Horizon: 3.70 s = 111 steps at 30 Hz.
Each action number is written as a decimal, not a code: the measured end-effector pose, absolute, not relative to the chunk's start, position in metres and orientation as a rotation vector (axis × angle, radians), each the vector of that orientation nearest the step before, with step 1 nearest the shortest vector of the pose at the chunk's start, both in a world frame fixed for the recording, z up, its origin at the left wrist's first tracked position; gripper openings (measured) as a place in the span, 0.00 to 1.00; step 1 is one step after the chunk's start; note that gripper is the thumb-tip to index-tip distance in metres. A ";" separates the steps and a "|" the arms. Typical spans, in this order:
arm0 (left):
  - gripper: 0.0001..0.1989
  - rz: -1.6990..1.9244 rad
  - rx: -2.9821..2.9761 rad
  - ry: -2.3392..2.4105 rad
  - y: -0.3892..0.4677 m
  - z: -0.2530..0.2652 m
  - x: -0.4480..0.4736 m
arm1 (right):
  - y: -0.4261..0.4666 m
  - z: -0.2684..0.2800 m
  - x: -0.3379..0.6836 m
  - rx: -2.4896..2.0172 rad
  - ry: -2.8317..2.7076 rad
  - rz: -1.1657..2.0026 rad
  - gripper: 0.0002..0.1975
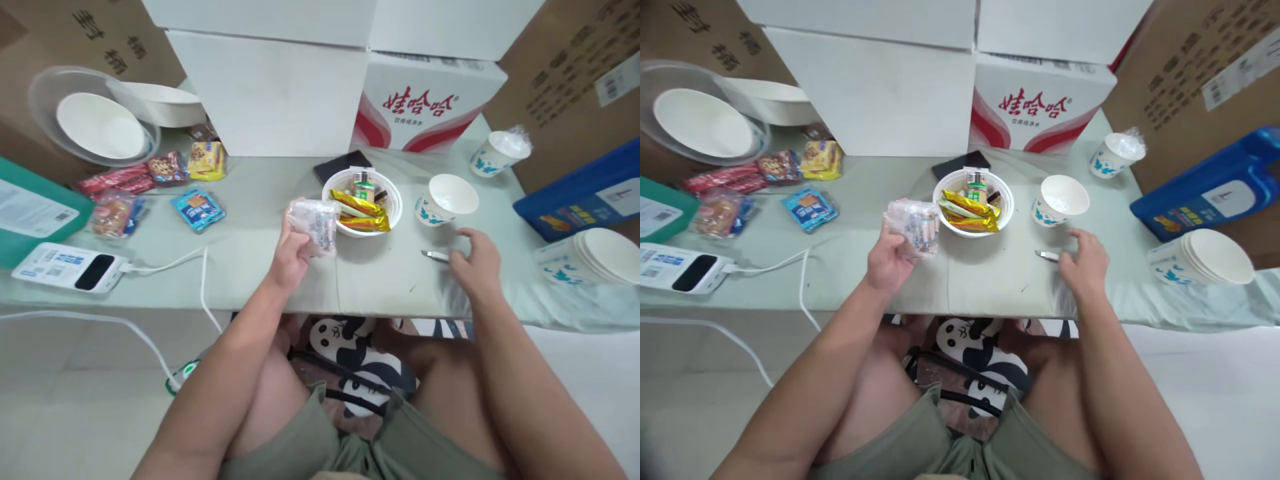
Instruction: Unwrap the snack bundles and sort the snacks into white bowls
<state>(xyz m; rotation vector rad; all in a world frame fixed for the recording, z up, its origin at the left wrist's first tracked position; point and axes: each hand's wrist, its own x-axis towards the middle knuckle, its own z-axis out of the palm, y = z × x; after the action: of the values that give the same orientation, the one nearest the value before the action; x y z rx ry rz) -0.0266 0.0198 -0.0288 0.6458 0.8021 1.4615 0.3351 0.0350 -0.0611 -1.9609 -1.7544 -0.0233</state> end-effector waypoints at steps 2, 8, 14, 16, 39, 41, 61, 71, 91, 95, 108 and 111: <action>0.33 1.460 0.695 0.822 0.019 -0.026 -0.026 | 0.034 -0.070 0.343 -2.032 -1.873 0.059 0.18; 0.33 1.436 0.653 0.797 0.023 -0.023 -0.022 | 0.026 -0.081 0.361 -1.991 -1.907 0.116 0.15; 0.29 1.293 0.629 0.715 0.019 -0.022 -0.018 | 0.004 -0.046 0.331 -1.904 -1.638 0.263 0.13; 0.30 1.216 0.673 0.714 0.016 -0.023 -0.016 | -0.013 -0.030 0.300 -1.748 -1.581 0.345 0.12; 0.37 1.324 1.211 0.815 0.018 -0.040 -0.026 | -0.050 0.008 0.225 -1.346 -2.014 0.292 0.12; 0.33 1.328 1.062 0.828 0.016 -0.036 -0.025 | -0.051 0.005 0.237 -1.449 -1.955 0.307 0.11; 0.30 1.071 1.144 0.818 -0.003 -0.026 0.008 | -0.011 -0.029 0.264 -1.361 -1.630 0.902 0.23; 0.28 1.326 1.575 1.116 -0.010 -0.024 0.027 | -0.029 -0.032 0.205 -1.107 -1.111 1.467 0.23; 0.17 1.314 0.716 0.747 0.004 0.005 0.010 | -0.024 -0.040 0.219 -1.209 -0.775 1.750 0.14; 0.18 1.320 0.674 0.740 0.005 0.006 0.007 | -0.027 -0.039 0.206 -1.242 -0.846 1.759 0.23; 0.17 1.458 0.407 0.867 0.021 -0.010 -0.002 | -0.027 -0.044 0.201 -1.268 -1.804 0.525 0.04; 0.12 1.526 0.180 0.938 0.024 -0.009 -0.006 | -0.029 -0.041 0.206 -1.245 -1.817 0.512 0.04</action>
<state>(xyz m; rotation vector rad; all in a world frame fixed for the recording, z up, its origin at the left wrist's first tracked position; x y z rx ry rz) -0.0059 0.0237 -0.0094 0.1799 0.9378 1.5264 0.2055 -0.0287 -0.0407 -1.2448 -1.8170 0.5115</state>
